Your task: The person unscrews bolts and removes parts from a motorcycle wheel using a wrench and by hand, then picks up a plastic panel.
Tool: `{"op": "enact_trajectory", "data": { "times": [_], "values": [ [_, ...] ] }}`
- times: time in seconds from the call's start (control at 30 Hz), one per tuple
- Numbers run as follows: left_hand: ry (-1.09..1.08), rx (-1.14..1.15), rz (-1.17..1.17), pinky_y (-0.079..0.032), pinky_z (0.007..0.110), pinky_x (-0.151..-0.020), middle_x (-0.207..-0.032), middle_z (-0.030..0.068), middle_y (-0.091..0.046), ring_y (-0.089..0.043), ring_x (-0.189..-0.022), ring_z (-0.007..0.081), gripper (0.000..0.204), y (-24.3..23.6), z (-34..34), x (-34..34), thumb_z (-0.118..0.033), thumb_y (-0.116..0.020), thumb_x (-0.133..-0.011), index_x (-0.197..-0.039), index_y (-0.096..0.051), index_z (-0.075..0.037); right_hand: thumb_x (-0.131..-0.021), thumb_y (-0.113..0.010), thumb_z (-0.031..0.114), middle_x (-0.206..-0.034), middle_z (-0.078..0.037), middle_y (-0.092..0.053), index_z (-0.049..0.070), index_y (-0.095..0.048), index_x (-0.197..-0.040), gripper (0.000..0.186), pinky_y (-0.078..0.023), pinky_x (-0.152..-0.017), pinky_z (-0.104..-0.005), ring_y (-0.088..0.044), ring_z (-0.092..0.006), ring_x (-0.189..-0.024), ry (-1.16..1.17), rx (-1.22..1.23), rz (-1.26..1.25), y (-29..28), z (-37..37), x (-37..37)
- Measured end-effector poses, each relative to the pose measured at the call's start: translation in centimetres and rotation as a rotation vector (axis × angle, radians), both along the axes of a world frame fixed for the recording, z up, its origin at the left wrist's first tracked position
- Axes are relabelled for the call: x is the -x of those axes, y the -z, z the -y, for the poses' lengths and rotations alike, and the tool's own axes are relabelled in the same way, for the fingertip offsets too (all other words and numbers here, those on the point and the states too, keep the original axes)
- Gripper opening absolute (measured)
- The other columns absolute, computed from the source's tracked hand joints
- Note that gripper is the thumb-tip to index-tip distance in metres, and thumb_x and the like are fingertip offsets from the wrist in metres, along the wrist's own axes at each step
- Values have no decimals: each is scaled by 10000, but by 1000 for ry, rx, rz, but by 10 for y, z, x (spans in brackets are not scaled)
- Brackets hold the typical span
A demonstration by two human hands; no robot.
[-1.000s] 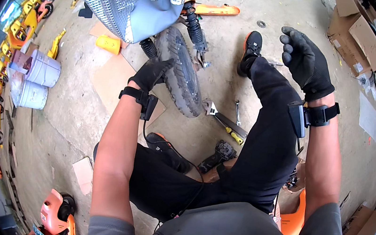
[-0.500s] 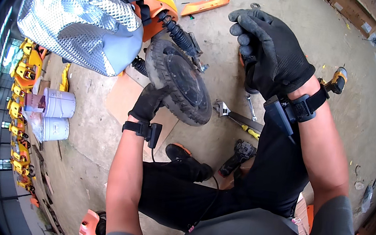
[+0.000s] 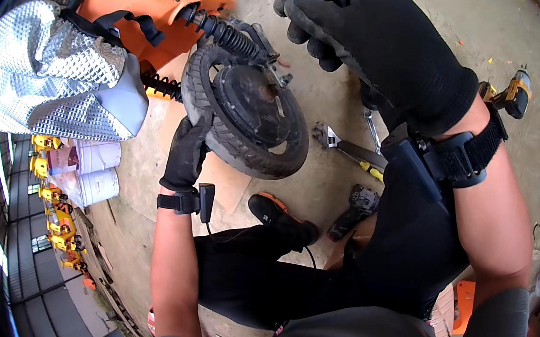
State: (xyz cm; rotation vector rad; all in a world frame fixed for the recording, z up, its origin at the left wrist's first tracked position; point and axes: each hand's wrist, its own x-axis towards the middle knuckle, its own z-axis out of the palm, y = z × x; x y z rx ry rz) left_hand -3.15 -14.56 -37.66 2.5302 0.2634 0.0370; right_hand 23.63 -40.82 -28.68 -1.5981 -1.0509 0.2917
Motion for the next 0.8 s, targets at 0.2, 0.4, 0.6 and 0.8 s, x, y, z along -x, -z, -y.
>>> {"op": "enact_trajectory", "data": {
  "times": [0.2, 0.4, 0.6, 0.8],
  "values": [
    [-312, 584, 135, -427, 350, -985, -1274, 168, -578, -552, -1169, 276, 436, 16, 13, -11, -9, -505, -919, -1353, -474, 15, -902, -535, 189, -775, -217, -606, -20, -599, -828, 231, -461, -676, -399, -564, -342, -708, -184, -9, -218, -31, 27, 2],
    [-477, 753, 97, -454, 312, -942, -1223, 88, -606, -579, -1095, 168, 349, 16, 7, -14, -136, -565, -953, -1261, -550, 26, -897, -540, 190, -781, -207, -612, -17, -599, -841, 222, -461, -673, -401, -570, -351, -720, 25, 63, -40, -23, 20, 11],
    [-424, 728, 123, -458, 311, -924, -1184, 116, -621, -587, -1075, 204, 361, 10, 16, -20, -73, -558, -907, -1262, -561, -9, -893, -551, 204, -817, -215, -627, -5, -626, -898, 222, -475, -703, -401, -595, -343, -754, 60, 118, -22, -18, 15, 13],
    [-158, 366, 157, -455, 374, -959, -1230, 209, -584, -572, -1133, 336, 538, 18, 11, -13, 129, -459, -833, -1335, -525, -52, -964, -530, 217, -757, 2, -615, 24, -643, -1054, 242, -464, -573, -207, -539, -55, -631, -62, 89, -307, 3, 2, 20]
  ]
}}
